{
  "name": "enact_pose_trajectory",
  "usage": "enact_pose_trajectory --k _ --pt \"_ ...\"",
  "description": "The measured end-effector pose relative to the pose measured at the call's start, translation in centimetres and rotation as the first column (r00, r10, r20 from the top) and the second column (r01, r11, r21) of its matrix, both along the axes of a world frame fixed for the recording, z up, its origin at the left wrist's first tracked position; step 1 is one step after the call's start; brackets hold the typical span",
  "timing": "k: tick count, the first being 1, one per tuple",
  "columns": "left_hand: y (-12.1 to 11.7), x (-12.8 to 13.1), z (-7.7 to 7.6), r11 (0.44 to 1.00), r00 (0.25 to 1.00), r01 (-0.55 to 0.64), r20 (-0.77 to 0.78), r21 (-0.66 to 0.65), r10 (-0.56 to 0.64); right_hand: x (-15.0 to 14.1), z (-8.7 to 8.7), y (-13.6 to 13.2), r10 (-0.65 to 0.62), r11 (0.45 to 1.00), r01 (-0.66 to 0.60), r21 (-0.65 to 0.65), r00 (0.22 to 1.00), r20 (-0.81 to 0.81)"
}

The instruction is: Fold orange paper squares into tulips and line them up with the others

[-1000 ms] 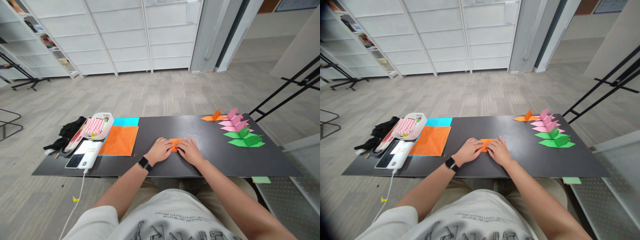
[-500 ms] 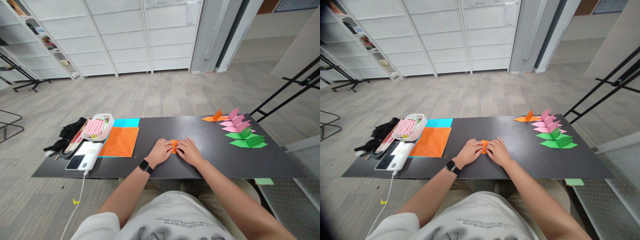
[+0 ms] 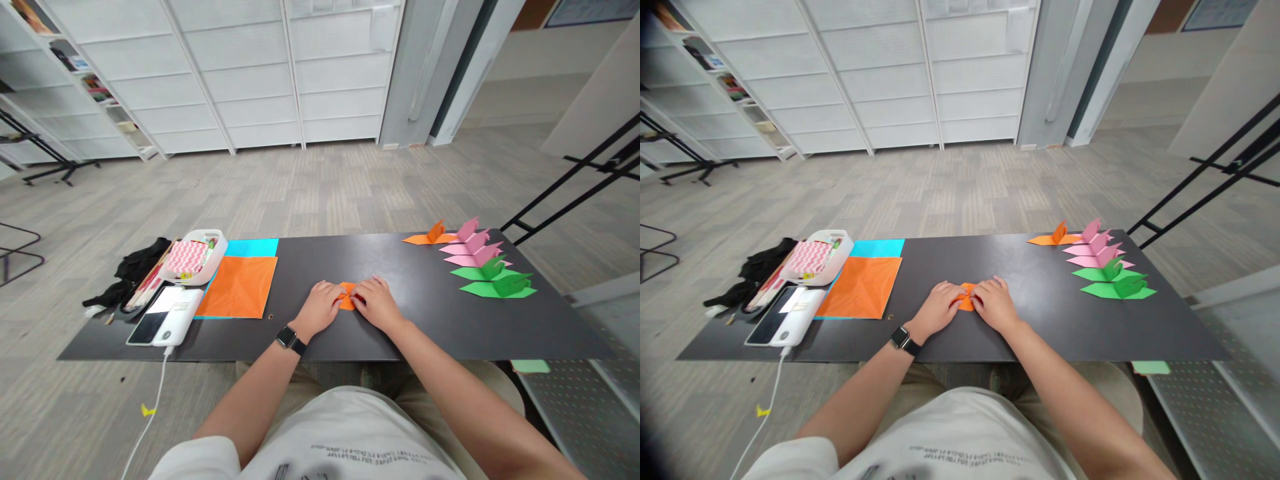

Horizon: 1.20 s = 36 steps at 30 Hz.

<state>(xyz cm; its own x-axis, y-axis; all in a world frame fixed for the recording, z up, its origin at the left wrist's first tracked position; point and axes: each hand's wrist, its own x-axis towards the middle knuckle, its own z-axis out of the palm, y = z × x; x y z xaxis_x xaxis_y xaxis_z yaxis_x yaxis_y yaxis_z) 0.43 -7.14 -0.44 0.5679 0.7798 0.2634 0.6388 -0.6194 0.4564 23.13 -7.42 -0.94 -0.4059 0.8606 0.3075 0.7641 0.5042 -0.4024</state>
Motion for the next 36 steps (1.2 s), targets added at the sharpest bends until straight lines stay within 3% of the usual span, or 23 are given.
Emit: enact_pose_trajectory --k 16,25,36 --pt "-0.1 -0.6 -0.2 0.996 0.991 0.066 -0.124 0.056 -0.058 0.4 -0.9 0.3 -0.045 0.996 0.044 0.073 0.999 0.015" --pt "-0.2 -0.7 -0.1 0.995 0.989 0.082 -0.13 0.064 -0.073 0.9 -1.6 0.5 -0.071 0.997 0.069 0.046 0.997 0.042" --pt "-0.4 -0.5 0.1 0.996 0.986 0.071 -0.156 0.052 -0.062 1.4 -1.1 0.9 -0.067 0.998 0.066 0.015 0.995 0.075"
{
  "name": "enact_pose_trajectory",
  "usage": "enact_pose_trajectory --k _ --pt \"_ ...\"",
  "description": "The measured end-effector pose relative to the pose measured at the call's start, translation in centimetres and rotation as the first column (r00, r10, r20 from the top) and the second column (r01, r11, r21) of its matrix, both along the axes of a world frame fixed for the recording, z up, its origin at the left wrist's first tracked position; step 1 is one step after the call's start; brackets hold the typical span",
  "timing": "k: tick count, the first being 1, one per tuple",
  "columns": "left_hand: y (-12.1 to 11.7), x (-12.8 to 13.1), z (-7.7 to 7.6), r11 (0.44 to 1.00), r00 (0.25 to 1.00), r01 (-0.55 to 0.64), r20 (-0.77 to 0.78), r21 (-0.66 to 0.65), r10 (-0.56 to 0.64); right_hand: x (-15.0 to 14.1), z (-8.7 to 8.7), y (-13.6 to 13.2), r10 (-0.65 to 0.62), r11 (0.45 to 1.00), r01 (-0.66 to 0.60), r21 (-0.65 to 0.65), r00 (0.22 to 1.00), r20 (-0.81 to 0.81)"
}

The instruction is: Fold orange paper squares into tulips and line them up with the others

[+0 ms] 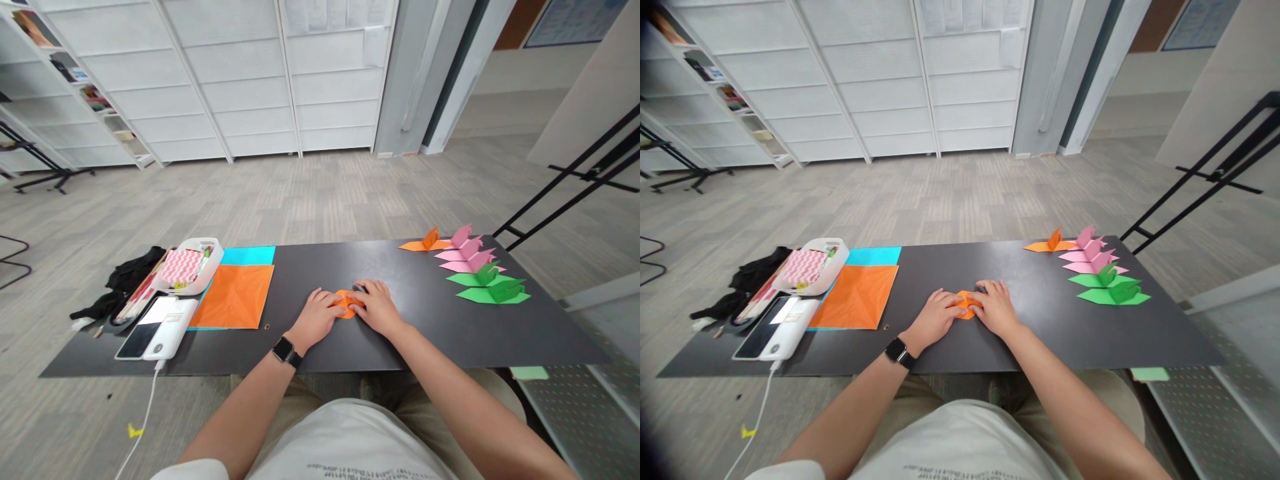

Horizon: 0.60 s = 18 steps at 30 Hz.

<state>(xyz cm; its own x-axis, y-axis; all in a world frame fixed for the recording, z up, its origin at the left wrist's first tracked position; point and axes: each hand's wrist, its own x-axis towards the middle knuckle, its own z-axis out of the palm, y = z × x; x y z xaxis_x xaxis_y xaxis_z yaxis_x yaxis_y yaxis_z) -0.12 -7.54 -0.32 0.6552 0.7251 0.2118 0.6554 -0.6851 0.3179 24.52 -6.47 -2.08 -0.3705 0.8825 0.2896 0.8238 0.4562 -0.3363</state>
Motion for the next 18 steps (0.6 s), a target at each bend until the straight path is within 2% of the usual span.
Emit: enact_pose_trajectory --k 10,18 --pt "0.0 0.0 -0.1 0.999 1.0 -0.01 -0.001 -0.03 0.01 2.2 0.1 0.5 -0.034 0.999 0.035 -0.029 0.999 0.032" --pt "-0.2 0.2 0.3 1.0 1.0 -0.011 0.006 -0.019 0.011 2.4 0.1 0.8 -0.057 0.996 0.061 -0.07 0.997 0.06"
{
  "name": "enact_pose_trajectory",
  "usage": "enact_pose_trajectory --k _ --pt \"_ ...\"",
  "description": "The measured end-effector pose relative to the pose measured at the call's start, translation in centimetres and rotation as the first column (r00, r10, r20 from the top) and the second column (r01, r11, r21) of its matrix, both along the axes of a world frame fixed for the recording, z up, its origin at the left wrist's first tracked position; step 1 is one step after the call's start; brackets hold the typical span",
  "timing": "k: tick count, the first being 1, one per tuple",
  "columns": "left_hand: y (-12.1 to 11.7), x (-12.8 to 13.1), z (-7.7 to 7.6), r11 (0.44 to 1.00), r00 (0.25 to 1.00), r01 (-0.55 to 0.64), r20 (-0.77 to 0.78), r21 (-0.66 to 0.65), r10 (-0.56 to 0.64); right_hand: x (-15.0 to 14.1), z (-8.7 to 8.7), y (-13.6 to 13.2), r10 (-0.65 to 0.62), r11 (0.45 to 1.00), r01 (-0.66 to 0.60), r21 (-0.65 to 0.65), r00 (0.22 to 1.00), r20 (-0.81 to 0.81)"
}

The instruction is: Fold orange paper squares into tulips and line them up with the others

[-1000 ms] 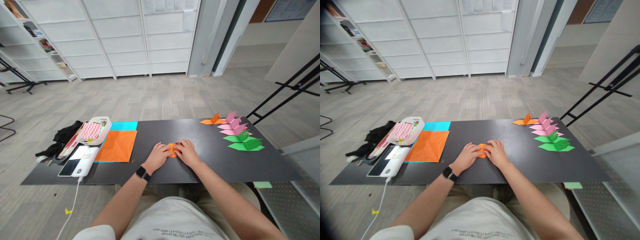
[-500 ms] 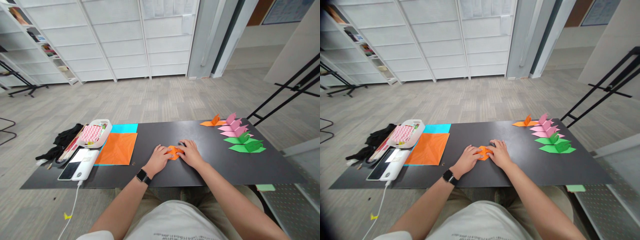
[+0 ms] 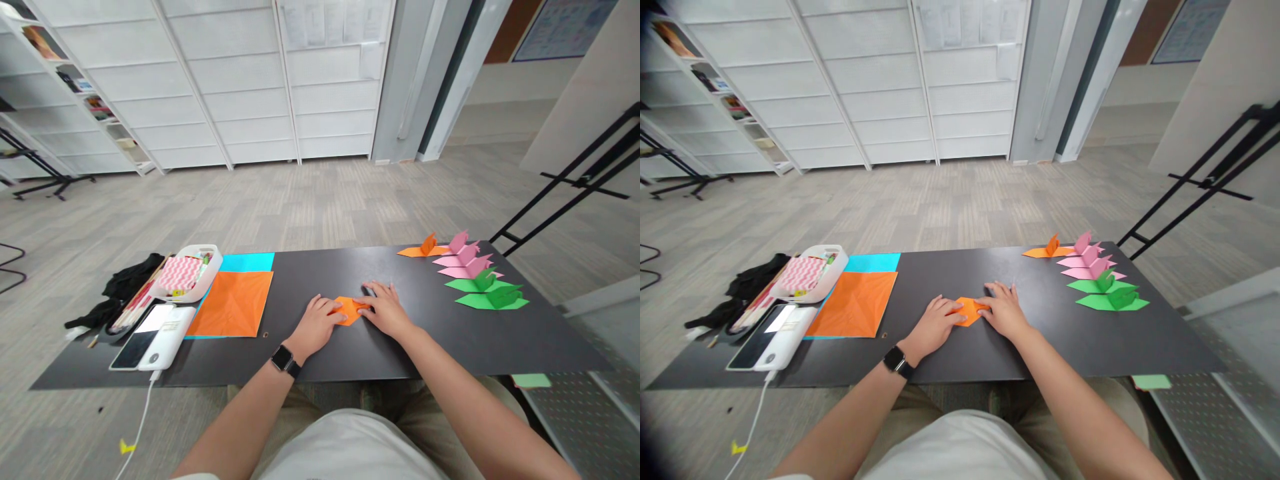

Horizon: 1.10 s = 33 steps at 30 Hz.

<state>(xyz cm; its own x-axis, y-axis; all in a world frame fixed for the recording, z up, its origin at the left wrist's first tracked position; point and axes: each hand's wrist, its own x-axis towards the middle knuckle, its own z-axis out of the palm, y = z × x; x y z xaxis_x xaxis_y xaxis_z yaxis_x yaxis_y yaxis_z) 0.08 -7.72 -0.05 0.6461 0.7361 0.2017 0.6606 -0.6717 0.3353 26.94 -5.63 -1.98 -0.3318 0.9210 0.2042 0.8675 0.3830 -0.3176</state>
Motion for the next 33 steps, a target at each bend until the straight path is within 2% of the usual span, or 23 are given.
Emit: enact_pose_trajectory --k 8,14,21,27,33 --pt "-0.1 0.0 0.0 1.0 1.0 0.001 -0.015 0.004 -0.001 -1.6 1.2 0.1 0.055 0.998 -0.054 0.035 0.998 -0.027" --pt "0.1 -0.2 0.1 1.0 1.0 0.011 -0.015 -0.014 -0.011 -2.3 0.3 -0.1 0.026 1.0 -0.026 0.005 1.0 0.011" --pt "1.0 -2.0 0.0 0.997 0.997 0.062 -0.052 0.043 -0.059 -1.9 -0.5 0.0 0.016 1.0 -0.016 0.001 1.0 -0.009" --pt "1.0 -2.6 0.4 0.993 0.991 0.09 -0.11 0.082 -0.081 -2.0 -0.1 0.0 0.011 0.998 -0.009 -0.055 1.0 0.022" --pt "0.7 -2.4 1.1 0.993 0.986 0.107 -0.137 0.055 -0.099 -2.1 0.4 -0.2 0.01 0.996 -0.006 -0.091 0.999 0.04"
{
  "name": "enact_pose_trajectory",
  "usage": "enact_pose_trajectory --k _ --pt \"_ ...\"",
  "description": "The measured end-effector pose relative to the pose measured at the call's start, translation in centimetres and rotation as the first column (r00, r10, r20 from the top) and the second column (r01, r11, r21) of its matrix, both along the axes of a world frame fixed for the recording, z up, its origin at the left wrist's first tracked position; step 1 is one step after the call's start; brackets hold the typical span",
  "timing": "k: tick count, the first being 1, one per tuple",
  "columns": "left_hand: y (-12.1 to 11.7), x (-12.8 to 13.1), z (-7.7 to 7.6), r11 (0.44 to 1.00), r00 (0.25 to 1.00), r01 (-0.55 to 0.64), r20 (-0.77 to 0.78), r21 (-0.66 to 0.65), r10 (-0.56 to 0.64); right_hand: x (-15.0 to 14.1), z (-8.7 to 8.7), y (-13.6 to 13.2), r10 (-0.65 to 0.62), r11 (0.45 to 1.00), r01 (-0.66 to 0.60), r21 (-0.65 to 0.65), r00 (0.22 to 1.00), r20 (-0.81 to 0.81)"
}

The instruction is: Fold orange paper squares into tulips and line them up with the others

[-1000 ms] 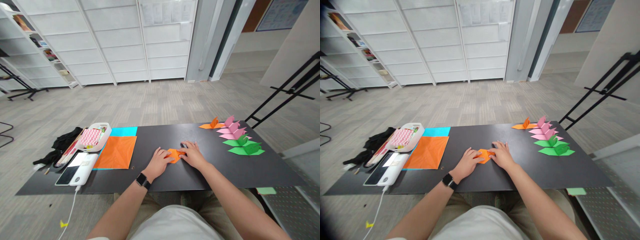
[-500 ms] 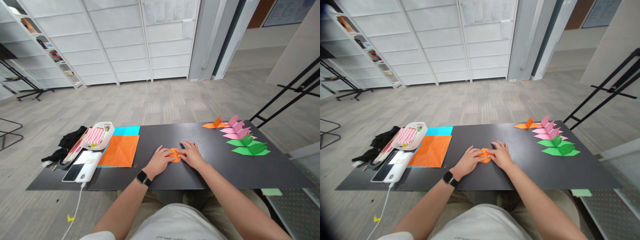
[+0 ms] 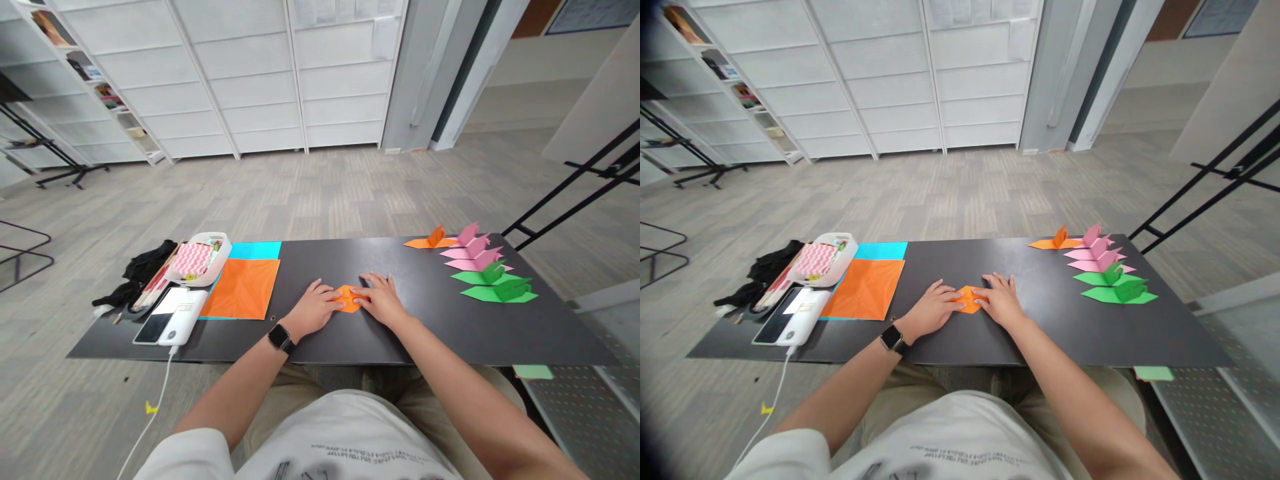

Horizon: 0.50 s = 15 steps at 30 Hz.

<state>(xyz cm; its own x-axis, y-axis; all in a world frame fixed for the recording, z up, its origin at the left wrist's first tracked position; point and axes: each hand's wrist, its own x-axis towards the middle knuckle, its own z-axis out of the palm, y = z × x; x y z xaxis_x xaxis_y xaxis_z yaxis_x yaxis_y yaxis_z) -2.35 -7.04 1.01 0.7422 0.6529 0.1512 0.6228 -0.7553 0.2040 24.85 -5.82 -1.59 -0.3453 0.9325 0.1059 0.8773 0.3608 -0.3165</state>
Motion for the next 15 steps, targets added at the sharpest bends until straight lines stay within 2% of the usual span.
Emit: enact_pose_trajectory --k 5,8,15 --pt "-0.3 1.1 0.9 0.997 0.995 -0.079 0.065 -0.006 0.079 -0.1 0.0 0.0 0.002 1.0 -0.003 0.015 1.0 0.007" --pt "-0.4 2.3 0.9 0.989 0.984 -0.151 0.096 -0.002 0.151 -0.1 -0.1 -0.1 0.009 0.999 -0.009 0.048 1.0 -0.003" --pt "-0.6 3.4 0.0 0.995 0.988 -0.098 0.118 0.009 0.096 -0.2 -0.2 -0.9 0.032 0.993 -0.032 0.116 0.999 0.001"
